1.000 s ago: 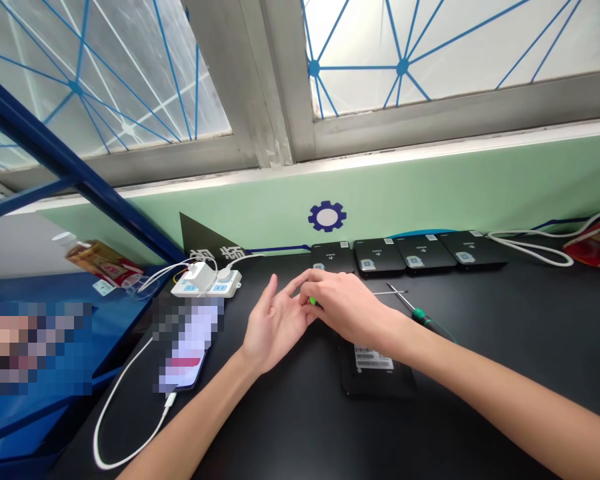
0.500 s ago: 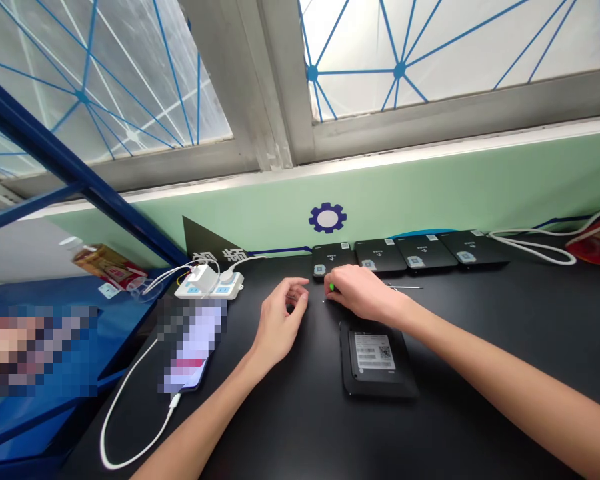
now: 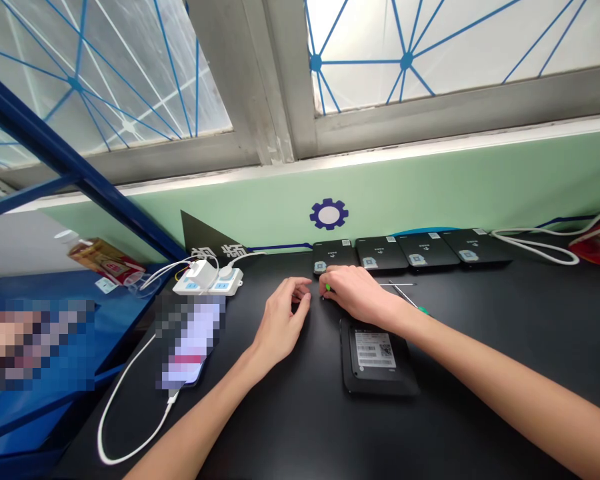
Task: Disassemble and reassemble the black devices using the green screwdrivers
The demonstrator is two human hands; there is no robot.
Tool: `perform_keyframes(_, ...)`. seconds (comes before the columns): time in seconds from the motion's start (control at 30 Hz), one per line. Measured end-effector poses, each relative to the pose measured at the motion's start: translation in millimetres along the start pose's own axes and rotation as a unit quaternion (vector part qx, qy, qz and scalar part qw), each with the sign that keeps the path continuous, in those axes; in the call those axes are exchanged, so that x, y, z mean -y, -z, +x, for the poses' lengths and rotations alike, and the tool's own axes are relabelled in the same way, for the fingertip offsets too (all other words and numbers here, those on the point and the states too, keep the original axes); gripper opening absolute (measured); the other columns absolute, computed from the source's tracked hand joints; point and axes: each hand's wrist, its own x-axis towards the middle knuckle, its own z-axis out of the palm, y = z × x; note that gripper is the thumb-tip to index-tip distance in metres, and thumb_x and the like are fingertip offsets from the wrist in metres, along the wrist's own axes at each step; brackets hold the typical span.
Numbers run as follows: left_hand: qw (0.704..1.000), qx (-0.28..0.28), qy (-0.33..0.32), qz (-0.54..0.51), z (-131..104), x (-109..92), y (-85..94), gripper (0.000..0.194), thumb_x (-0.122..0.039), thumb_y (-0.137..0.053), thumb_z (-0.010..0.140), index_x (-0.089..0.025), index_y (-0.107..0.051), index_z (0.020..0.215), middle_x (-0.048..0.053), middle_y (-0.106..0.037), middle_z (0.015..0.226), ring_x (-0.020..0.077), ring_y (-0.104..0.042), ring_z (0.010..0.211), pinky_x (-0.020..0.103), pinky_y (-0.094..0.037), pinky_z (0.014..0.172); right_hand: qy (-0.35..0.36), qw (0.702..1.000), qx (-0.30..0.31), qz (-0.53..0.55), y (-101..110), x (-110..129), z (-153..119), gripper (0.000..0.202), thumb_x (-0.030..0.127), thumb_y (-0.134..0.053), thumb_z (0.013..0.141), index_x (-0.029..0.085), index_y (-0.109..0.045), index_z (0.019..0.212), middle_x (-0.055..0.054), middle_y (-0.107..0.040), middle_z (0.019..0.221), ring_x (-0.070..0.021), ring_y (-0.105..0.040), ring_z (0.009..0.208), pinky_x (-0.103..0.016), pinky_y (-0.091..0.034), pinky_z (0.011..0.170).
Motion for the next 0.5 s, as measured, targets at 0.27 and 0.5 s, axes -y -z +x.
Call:
perform_keyframes(0.27,1.0,0.01,-0.008,0.026,0,3,0.5,0.019,-0.028,-0.068,0.107,-0.025,-0.075,0.124,0.007,-0.075,0.11,0.0278,-0.068,0.099,0.035,-0.05,0.083,0.009,1.0,0.001,0.0,-1,-1,0,0.033,0.04,-0.074,0.109,0.017,-0.072,0.132,-0.01,-0.074,0.13,-0.0246,-0.075,0.112,-0.047,-0.066,0.098)
perform_keyframes(0.5,0.999,0.004,-0.006,0.034,-1,2,0.3,0.021,-0.029,-0.067,0.107,-0.025,-0.075,0.126,0.008,-0.073,0.113,0.0283,-0.067,0.099,0.033,-0.049,0.075,0.004,0.999,-0.031,0.028,11,-7,-3,0.03,0.041,-0.075,0.109,0.016,-0.073,0.126,-0.008,-0.075,0.123,-0.0232,-0.075,0.107,-0.045,-0.066,0.096)
